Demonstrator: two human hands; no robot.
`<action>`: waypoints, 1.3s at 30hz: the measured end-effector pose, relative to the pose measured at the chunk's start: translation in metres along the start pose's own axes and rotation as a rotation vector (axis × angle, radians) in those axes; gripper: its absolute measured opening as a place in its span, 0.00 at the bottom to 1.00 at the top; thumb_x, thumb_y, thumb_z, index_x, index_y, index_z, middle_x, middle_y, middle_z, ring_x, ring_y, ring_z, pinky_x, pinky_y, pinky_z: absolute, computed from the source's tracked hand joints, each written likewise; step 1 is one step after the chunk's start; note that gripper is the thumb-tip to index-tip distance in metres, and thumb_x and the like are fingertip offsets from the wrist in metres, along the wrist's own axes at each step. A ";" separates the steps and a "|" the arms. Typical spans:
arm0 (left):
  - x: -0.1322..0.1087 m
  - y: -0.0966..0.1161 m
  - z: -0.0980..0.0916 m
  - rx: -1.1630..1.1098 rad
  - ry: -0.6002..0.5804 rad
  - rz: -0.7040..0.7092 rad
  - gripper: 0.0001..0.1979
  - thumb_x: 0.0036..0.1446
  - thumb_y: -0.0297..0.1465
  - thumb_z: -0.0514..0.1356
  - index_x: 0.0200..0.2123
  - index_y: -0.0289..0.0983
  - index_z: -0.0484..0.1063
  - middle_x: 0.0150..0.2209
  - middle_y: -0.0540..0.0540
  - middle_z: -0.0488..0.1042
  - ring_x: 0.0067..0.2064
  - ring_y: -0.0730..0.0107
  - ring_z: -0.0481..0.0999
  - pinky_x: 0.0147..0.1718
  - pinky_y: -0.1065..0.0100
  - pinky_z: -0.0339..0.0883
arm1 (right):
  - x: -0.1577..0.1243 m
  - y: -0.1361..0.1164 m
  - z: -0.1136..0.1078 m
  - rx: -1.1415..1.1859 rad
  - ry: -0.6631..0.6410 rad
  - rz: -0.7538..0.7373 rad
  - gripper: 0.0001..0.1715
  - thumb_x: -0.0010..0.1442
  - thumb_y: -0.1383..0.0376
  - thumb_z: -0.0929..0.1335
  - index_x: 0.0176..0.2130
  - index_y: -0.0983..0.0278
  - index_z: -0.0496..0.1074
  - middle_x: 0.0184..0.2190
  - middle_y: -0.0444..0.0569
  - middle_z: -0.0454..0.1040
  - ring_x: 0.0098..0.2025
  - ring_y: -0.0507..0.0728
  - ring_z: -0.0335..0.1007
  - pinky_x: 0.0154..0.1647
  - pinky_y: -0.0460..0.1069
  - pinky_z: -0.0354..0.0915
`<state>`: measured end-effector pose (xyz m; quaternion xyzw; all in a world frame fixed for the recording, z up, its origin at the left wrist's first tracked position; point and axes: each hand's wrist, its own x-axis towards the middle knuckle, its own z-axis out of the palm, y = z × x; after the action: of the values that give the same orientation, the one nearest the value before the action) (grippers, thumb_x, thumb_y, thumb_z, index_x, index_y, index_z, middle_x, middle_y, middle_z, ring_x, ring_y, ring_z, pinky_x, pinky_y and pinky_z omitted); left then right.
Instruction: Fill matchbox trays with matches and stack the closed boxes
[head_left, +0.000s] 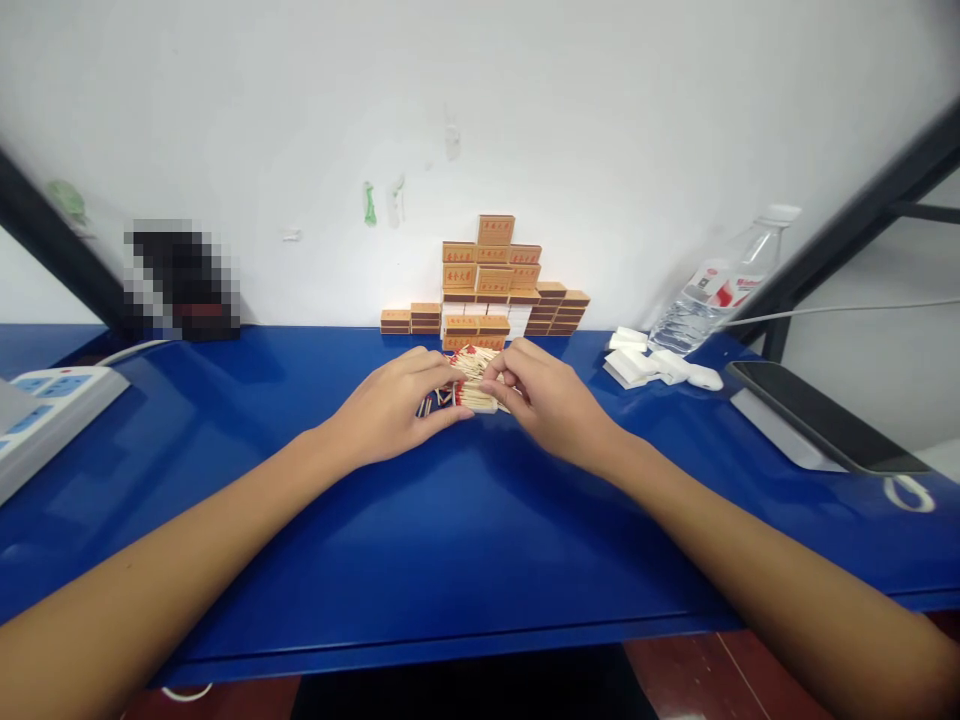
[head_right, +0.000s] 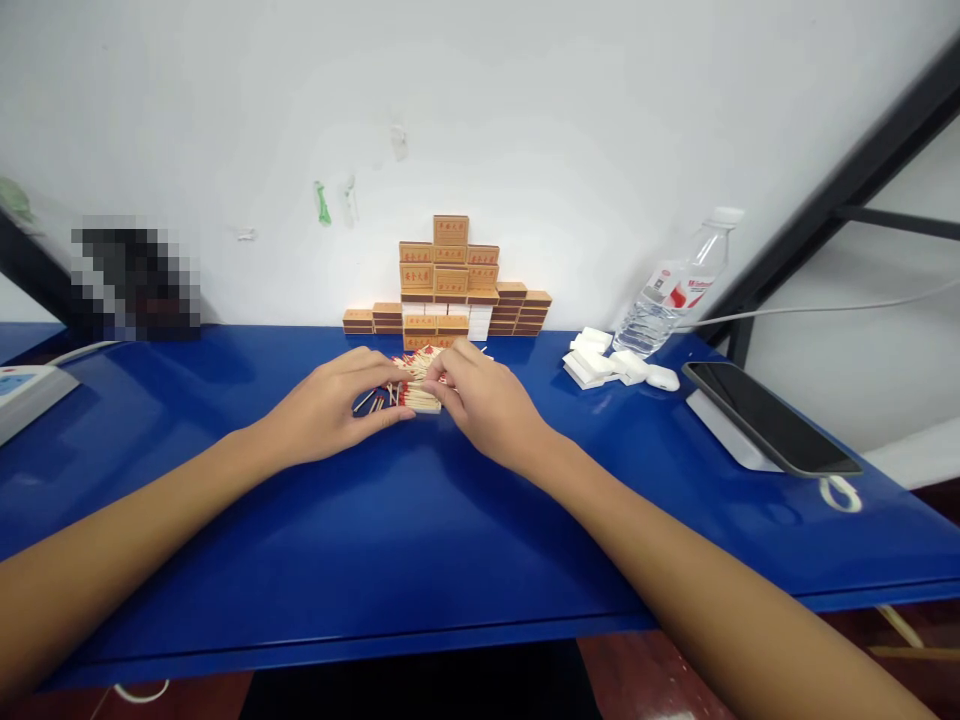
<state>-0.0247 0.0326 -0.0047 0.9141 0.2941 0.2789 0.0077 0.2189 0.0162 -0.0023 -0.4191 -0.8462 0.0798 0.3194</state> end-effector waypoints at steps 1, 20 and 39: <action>0.000 0.001 0.000 -0.014 0.005 0.002 0.17 0.70 0.42 0.62 0.54 0.39 0.76 0.46 0.42 0.78 0.48 0.58 0.76 0.48 0.58 0.72 | 0.000 -0.001 0.000 0.007 -0.008 -0.015 0.05 0.72 0.64 0.66 0.40 0.62 0.70 0.39 0.48 0.70 0.34 0.54 0.64 0.36 0.49 0.59; 0.001 -0.022 -0.005 0.208 0.123 -0.065 0.17 0.68 0.41 0.64 0.51 0.34 0.78 0.45 0.40 0.80 0.48 0.56 0.78 0.50 0.56 0.72 | 0.003 0.019 -0.010 -0.192 -0.302 0.233 0.08 0.65 0.60 0.72 0.34 0.61 0.78 0.33 0.48 0.77 0.34 0.56 0.69 0.34 0.50 0.58; 0.001 -0.009 -0.002 0.210 0.074 0.081 0.18 0.69 0.39 0.62 0.52 0.31 0.77 0.44 0.38 0.80 0.46 0.55 0.77 0.46 0.55 0.75 | -0.006 0.016 -0.017 -0.158 -0.519 0.199 0.11 0.73 0.60 0.65 0.39 0.62 0.70 0.40 0.53 0.76 0.41 0.60 0.71 0.42 0.53 0.64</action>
<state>-0.0300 0.0401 -0.0042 0.9102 0.2844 0.2802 -0.1102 0.2425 0.0194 0.0022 -0.4891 -0.8580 0.1490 0.0489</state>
